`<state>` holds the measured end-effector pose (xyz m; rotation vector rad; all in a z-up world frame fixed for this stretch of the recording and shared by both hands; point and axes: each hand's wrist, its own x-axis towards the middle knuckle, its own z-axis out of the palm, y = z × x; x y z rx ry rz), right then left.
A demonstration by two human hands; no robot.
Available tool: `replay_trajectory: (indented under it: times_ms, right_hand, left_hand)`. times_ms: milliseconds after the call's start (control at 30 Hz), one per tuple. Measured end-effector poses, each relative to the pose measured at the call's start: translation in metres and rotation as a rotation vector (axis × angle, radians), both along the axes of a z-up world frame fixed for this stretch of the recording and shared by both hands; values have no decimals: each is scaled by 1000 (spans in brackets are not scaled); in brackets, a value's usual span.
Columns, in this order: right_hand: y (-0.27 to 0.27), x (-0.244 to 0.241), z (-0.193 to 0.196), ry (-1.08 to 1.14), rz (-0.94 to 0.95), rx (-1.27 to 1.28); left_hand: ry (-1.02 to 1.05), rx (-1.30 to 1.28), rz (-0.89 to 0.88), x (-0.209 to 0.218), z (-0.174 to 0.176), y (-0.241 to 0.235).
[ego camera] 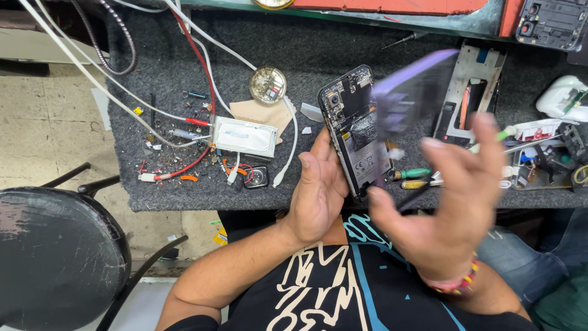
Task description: The person uses tweezers and a screwdriver to remove a ribbon cable from a purple smartphone, then reassembles the device by aligning the back cover and tightening screws. The phone is handled and inspected throughout the process.
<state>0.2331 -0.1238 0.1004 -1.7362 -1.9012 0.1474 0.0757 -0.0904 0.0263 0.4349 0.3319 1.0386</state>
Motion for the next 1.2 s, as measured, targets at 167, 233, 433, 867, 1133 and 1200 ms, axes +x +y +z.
replay_trajectory:
  times_ms: [167,233,433,867,1133,1200]
  right_hand:
    - [9,-19,-18,-13,23,-79]
    - [10,-21,-20,-39,17,-95]
    - [13,-21,-16,-93,29,-117]
    - [47,57,-6,361,3,-167]
    - [88,84,12,69,67,8]
    - [93,88,11,85,51,36]
  left_hand:
    - [29,51,-2,-1,1,-1]
    - [34,60,-8,-2,1,-2]
    - [107,57,24,-1,-5,-3]
    - [424,158,-276,-19,15,55]
    - [917,884,-502,12,37,208]
    - [1005,842,-661,35,48,241]
